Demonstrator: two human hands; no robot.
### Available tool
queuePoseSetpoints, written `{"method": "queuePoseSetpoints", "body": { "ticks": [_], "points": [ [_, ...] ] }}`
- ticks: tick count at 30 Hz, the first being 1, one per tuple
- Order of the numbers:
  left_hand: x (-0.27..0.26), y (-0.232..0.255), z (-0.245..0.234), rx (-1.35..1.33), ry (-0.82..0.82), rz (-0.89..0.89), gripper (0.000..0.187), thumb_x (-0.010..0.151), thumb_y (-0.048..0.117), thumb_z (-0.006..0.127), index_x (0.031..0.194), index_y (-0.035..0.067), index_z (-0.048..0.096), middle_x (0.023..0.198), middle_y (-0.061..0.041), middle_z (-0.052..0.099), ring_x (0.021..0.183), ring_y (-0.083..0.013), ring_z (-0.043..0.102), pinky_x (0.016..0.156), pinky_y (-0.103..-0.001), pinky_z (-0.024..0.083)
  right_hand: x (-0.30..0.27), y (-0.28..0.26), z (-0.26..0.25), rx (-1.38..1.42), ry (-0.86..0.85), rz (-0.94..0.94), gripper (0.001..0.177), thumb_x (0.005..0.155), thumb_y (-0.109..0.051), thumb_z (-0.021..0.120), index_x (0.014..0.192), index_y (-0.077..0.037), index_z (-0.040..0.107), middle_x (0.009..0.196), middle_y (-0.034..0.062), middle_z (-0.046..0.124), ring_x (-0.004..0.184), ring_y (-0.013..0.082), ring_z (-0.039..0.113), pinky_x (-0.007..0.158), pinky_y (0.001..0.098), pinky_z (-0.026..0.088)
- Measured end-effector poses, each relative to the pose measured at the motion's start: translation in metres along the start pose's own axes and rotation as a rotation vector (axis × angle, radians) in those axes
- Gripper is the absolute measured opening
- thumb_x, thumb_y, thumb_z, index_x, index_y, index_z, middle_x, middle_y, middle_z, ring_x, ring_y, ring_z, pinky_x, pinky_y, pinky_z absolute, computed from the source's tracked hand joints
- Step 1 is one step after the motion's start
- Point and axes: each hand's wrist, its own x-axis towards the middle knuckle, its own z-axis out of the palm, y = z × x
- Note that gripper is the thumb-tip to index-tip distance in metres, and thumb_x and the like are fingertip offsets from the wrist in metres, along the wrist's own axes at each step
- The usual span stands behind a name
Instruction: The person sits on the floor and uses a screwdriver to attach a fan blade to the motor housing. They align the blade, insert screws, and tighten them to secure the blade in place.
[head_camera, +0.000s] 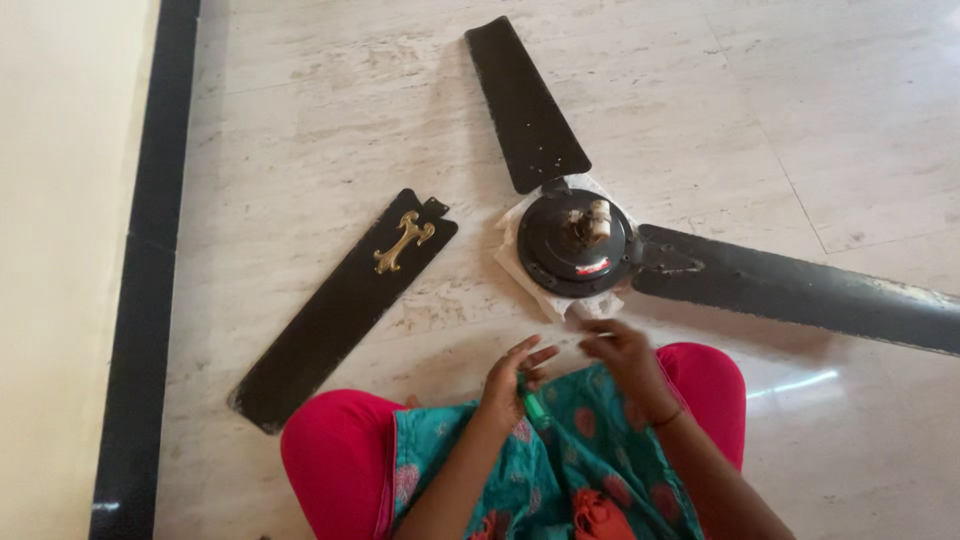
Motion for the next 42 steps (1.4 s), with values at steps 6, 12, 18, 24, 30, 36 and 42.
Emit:
{"method": "queuePoseSetpoints", "body": {
  "ticks": [6,12,18,24,30,36,42],
  "points": [
    [0.068,-0.012,-0.077,0.213,0.289,0.136,0.036,0.099,0.020,0.056,0.130,0.007,0.067,0.082,-0.009,0.069,0.049,-0.0105,0.049,0.043,-0.026,0.040,0.053,0.091,-0.130,0.920,0.179,-0.035,0.023,0.106,-0.018,0.069,0.116,0.003,0.066,0.109,0.0133,0.072,0.097,0.0202,0.071,0.083,0.0291,0.057],
    [0.106,-0.023,-0.053,0.462,0.393,0.261,0.051,0.093,0.036,0.071,0.131,0.001,0.064,0.069,-0.008,0.062,0.041,-0.0105,0.044,0.039,-0.029,0.034,0.044,0.143,-0.210,1.087,0.650,0.123,0.033,0.105,-0.028,0.073,0.127,-0.006,0.062,0.131,0.0097,0.065,0.117,0.0172,0.061,0.113,0.0296,0.050],
    [0.135,-0.020,0.000,0.835,0.495,0.465,0.089,0.083,0.053,0.081,0.140,-0.007,0.051,0.073,-0.012,0.070,0.055,-0.0127,0.063,0.053,-0.029,0.051,0.037,0.156,-0.208,1.126,0.773,0.130,0.039,0.099,-0.029,0.076,0.128,-0.006,0.063,0.132,0.0126,0.059,0.131,0.0293,0.052,0.113,0.0433,0.051],
    [0.140,-0.011,0.017,0.852,0.339,0.535,0.074,0.086,0.045,0.078,0.138,0.000,0.054,0.079,-0.008,0.072,0.059,-0.0141,0.065,0.055,-0.030,0.053,0.067,0.157,-0.202,1.079,0.748,-0.115,0.019,0.100,-0.013,0.077,0.112,-0.002,0.067,0.115,0.0105,0.070,0.114,0.0256,0.067,0.108,0.0443,0.057],
    [0.137,0.001,0.021,0.855,0.217,0.469,0.051,0.095,0.035,0.071,0.136,0.008,0.055,0.078,-0.008,0.074,0.063,-0.0127,0.071,0.057,-0.030,0.054,0.081,0.154,-0.197,0.906,0.910,-0.087,0.016,0.098,-0.007,0.076,0.109,0.003,0.069,0.108,0.0132,0.073,0.101,0.0235,0.073,0.096,0.0396,0.064],
    [0.135,0.000,0.024,0.810,0.171,0.506,0.046,0.097,0.031,0.068,0.134,0.007,0.056,0.084,-0.006,0.073,0.064,-0.0131,0.070,0.058,-0.030,0.054,0.076,0.138,-0.197,0.875,0.926,-0.048,0.023,0.096,-0.007,0.078,0.112,0.007,0.068,0.108,0.0142,0.073,0.100,0.0238,0.073,0.097,0.0393,0.064],
    [0.139,-0.004,0.019,0.783,0.166,0.538,0.048,0.097,0.031,0.070,0.135,0.004,0.056,0.086,-0.005,0.074,0.066,-0.0122,0.071,0.063,-0.029,0.057,0.079,0.138,-0.202,0.867,0.897,-0.035,0.025,0.097,-0.009,0.077,0.114,0.007,0.068,0.112,0.0140,0.072,0.104,0.0230,0.072,0.098,0.0385,0.059]
  ]
}}
